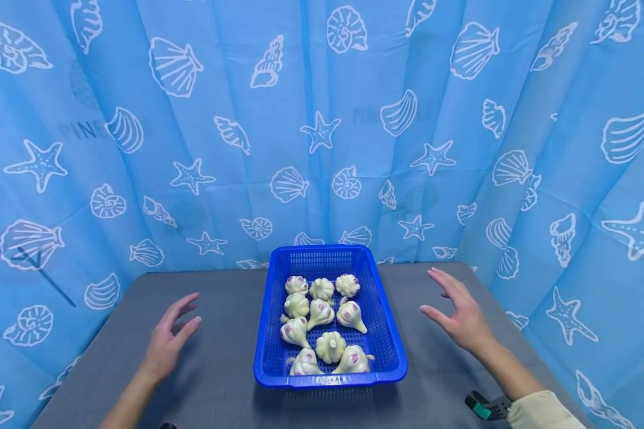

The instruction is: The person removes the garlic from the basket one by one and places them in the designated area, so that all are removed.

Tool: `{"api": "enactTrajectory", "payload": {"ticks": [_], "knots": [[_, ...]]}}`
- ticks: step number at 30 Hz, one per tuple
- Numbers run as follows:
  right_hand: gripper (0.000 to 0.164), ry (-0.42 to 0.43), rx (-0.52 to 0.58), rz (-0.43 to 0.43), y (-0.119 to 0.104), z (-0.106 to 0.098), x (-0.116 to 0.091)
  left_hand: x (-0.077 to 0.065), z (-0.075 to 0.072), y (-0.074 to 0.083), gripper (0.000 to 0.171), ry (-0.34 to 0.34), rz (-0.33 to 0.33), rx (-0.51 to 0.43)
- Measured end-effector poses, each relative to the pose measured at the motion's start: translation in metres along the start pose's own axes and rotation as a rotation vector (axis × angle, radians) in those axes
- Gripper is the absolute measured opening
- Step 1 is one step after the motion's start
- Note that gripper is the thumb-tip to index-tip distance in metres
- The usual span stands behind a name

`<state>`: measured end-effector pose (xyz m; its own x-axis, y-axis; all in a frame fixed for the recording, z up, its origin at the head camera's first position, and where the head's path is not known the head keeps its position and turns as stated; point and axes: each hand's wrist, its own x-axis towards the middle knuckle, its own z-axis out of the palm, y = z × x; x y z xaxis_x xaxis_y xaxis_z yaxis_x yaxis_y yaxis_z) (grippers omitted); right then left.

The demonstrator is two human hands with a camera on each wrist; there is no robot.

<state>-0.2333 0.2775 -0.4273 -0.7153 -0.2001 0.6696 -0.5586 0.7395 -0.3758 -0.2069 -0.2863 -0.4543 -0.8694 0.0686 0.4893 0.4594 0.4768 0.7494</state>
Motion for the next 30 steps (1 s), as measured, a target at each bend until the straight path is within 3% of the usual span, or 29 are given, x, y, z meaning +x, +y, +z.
{"api": "enactTrajectory", "payload": {"ticks": [6,12,19,21,25,30], "knots": [[0.076,0.012,0.03,-0.016,-0.011,0.004,0.005,-0.002,0.008,0.009,0.044,0.004,0.001,-0.101],[0.073,0.012,0.079,0.0,-0.017,0.011,0.008,-0.002,0.014,0.012,0.044,0.011,0.075,-0.18],[0.049,0.032,0.184,0.063,-0.032,0.013,0.014,0.0,0.029,0.024,0.036,0.066,-0.005,-0.247],[0.044,0.034,0.207,0.083,-0.037,0.013,0.017,0.002,0.034,0.028,0.035,0.08,-0.001,-0.274],[0.04,0.02,0.26,0.112,-0.047,0.014,0.025,0.005,0.043,0.036,0.033,0.09,0.009,-0.332],[0.038,-0.019,0.366,0.147,-0.056,0.018,0.035,0.009,0.052,0.047,0.033,0.082,-0.028,-0.336]]}}
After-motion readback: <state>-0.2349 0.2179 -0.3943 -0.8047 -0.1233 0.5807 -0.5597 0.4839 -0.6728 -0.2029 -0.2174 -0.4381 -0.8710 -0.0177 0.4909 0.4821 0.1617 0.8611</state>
